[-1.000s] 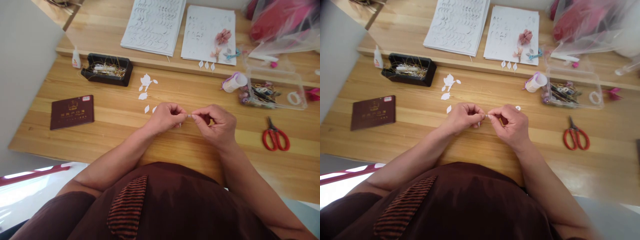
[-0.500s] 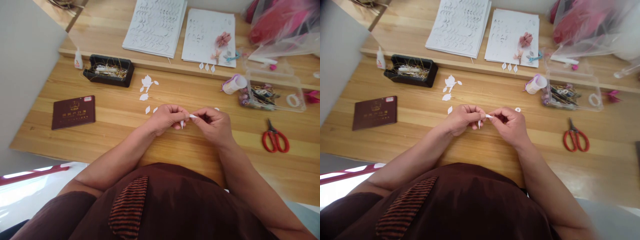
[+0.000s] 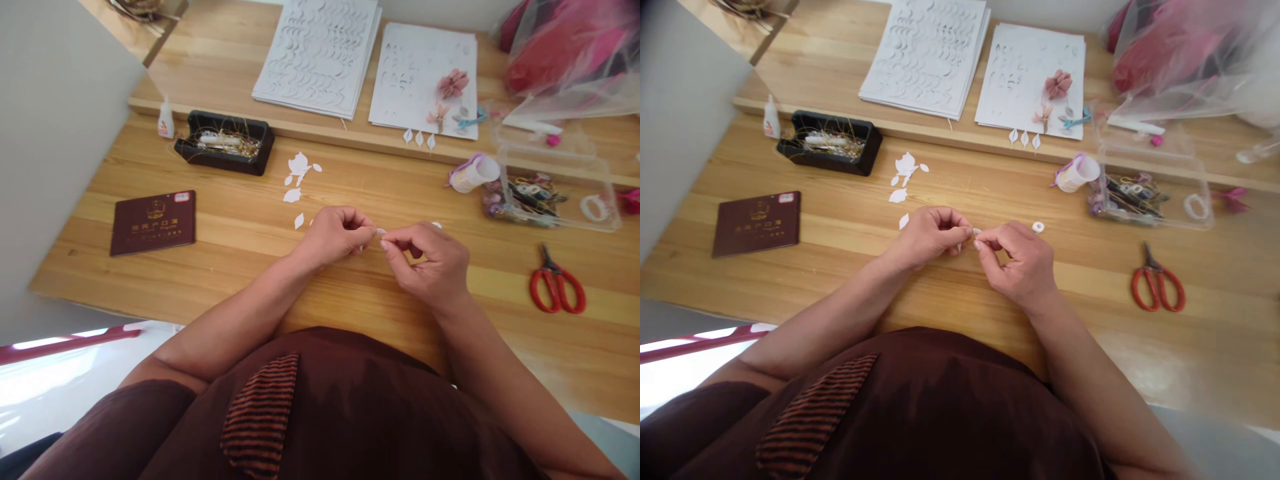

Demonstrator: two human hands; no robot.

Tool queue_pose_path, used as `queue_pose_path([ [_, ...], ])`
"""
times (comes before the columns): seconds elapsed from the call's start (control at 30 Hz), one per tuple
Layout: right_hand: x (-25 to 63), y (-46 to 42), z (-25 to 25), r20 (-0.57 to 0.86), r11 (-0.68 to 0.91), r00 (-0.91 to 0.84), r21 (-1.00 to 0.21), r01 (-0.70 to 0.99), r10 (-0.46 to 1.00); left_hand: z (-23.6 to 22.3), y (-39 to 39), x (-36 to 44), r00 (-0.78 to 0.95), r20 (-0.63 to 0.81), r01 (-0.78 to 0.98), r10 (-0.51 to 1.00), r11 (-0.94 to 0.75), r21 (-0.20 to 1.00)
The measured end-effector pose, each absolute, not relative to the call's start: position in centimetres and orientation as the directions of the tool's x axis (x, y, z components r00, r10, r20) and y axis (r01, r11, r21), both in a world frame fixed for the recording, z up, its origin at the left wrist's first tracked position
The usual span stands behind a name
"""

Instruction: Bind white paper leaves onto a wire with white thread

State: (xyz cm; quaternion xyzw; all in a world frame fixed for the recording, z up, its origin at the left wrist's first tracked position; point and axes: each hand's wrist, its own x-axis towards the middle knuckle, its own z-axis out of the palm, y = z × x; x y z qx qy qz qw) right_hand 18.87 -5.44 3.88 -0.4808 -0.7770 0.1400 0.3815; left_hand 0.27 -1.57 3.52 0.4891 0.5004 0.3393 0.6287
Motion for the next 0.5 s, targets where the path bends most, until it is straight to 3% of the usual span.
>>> queue_pose_path([
  [0.27, 19.7, -4.8, 4.2, 0.390, 0.432, -0.215, -0.646, 0.629, 0.895, 3.2, -1.7, 0.2, 0.447, -0.326, 0.077, 0.833, 0.327, 0.942],
  [0.4, 20.1, -4.2, 3.5, 0.310, 0.332, -0.133, -0.779, 0.531, 0.941, 3.4, -1.7, 0.2, 0.489, -0.331, 0.035, 0.807, 0.362, 0.932],
  [0.5, 20.2, -3.6, 3.0, 0.173, 0.191, -0.081, -0.893, 0.407, 0.982, 3.7, -1.8, 0.2, 0.494, -0.348, -0.006, 0.797, 0.403, 0.915],
])
